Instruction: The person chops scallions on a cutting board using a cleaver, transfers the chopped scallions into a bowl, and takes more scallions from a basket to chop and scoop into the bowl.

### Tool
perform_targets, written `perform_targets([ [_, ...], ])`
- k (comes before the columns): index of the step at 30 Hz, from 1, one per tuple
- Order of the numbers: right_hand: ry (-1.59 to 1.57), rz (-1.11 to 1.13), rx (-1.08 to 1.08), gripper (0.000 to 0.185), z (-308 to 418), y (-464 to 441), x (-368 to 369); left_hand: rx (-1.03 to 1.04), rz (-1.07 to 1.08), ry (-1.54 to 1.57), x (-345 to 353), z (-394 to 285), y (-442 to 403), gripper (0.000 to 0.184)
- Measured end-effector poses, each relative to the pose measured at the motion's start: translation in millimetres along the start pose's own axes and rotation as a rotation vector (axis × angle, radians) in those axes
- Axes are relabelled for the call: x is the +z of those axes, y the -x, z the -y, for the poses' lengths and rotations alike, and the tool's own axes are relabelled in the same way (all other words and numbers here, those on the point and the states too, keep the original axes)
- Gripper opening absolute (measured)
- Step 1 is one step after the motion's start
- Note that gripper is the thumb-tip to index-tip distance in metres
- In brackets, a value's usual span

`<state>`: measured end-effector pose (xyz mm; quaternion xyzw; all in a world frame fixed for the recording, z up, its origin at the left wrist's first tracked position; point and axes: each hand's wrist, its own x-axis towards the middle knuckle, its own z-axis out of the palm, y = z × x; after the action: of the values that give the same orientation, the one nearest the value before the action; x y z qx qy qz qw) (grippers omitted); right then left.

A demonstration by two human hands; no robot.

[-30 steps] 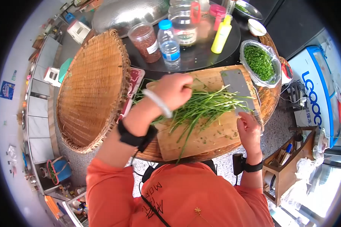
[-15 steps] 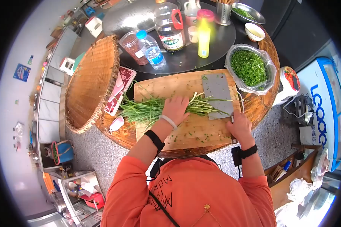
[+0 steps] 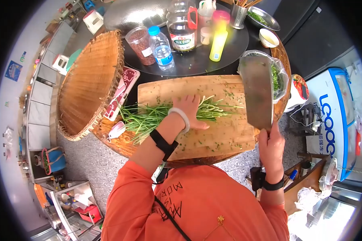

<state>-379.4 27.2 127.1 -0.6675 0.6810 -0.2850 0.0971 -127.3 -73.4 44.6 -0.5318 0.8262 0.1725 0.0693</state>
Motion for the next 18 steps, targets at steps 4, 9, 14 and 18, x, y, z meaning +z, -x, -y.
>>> perform_targets([
  [4,-0.174,0.139,0.071,0.003,9,21,17,0.047,-0.148,0.091,16,-9,-13,0.079],
  [9,0.149,0.411,0.040,0.013,24,24,38,0.007,-0.361,-0.169,50,-27,-15,0.062],
  [14,0.152,0.534,0.075,0.014,24,14,54,-0.079,-0.246,-0.320,55,-33,-18,0.045],
  [18,0.135,0.536,-0.011,0.015,18,-4,78,-0.013,-0.362,-0.345,57,-30,-15,0.038],
])
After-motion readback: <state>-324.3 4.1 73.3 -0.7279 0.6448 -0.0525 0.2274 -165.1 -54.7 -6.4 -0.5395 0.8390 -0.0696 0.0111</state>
